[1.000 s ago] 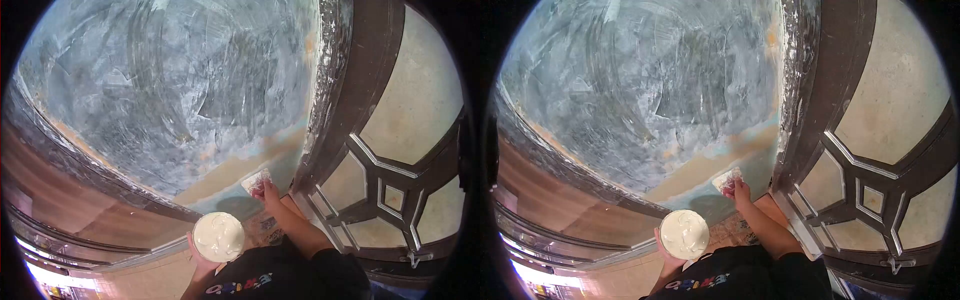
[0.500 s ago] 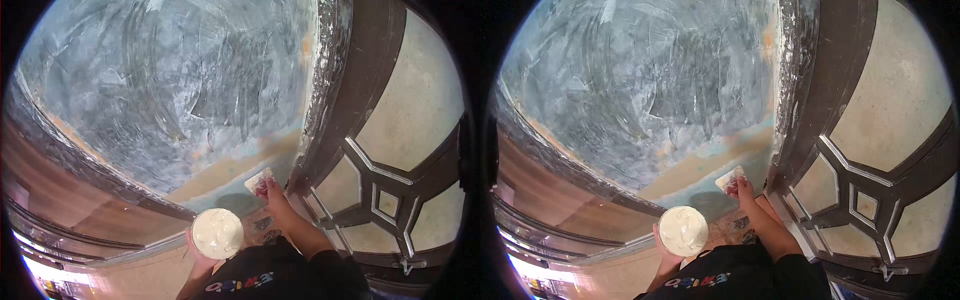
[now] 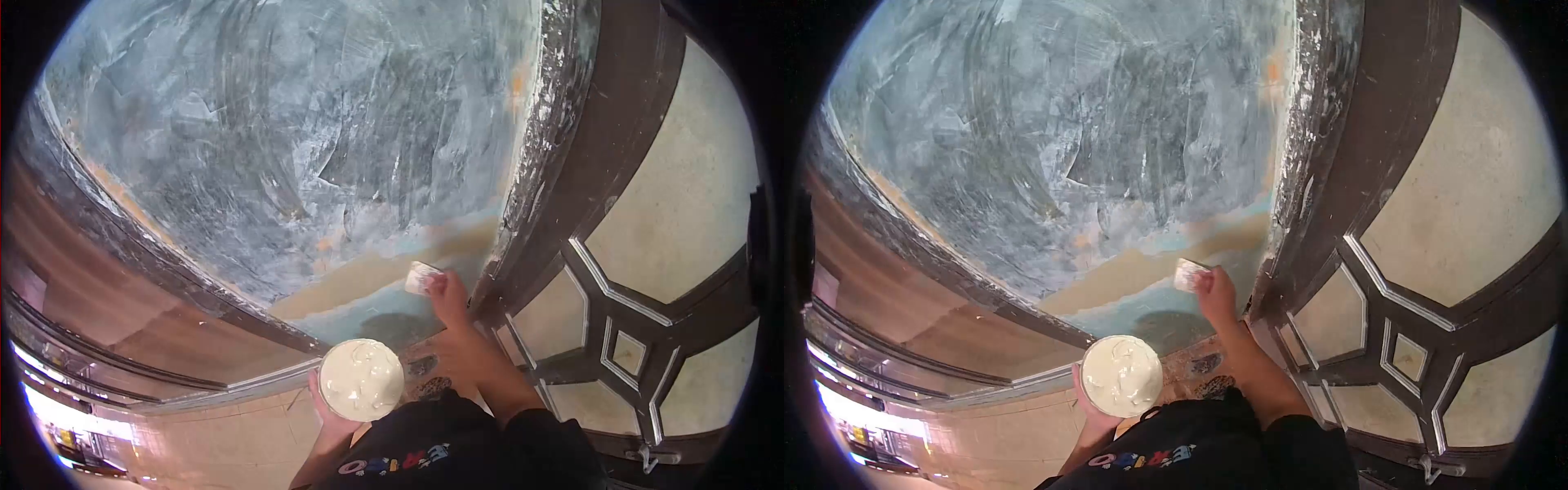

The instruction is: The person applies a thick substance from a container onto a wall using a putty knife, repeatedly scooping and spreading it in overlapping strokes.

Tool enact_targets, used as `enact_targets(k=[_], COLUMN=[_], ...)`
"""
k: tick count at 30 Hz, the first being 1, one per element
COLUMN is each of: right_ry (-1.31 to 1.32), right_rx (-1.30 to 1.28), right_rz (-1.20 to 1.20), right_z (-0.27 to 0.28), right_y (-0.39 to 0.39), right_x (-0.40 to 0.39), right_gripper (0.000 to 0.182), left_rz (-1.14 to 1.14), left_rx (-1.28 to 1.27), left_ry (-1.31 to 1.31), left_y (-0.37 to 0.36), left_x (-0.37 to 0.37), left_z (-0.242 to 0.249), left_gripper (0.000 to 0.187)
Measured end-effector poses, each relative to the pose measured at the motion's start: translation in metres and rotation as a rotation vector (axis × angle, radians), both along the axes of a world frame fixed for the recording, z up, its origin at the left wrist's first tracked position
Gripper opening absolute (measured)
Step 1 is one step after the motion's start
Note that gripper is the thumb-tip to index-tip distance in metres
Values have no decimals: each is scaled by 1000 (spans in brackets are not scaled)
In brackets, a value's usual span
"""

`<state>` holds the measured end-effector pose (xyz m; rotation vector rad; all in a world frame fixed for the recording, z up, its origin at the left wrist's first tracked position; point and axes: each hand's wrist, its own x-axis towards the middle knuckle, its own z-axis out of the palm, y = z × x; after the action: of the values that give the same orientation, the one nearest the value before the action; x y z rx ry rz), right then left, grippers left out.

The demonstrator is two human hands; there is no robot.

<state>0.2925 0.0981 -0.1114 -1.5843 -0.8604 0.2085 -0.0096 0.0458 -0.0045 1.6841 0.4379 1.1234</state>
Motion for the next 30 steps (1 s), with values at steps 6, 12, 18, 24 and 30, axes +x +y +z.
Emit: enact_targets(k=[6,12,18,24,30], right_ry=[-275,-165,-93,-361,-242], right_rx=[-61,-84,-148,-35,-151], right_rz=[183,-92,-50,189,-131], right_z=[48,21,27,63,37], right_y=[13,14,-9,37,-15], right_x=[-34,-4,-4,-65,57], right_gripper=[28,31,31,27,23], left_rz=[-131,136,23,-26,92], left_rx=[-979,27,-362,-260,71], left_ry=[-509,21,-121,74,19], left_y=[-2,1,-6,2,10], left_x=[-7,-24,-13,-8,-17], left_z=[-21,-55,-12,-5,-39], left_gripper=[121,124,112,106,121])
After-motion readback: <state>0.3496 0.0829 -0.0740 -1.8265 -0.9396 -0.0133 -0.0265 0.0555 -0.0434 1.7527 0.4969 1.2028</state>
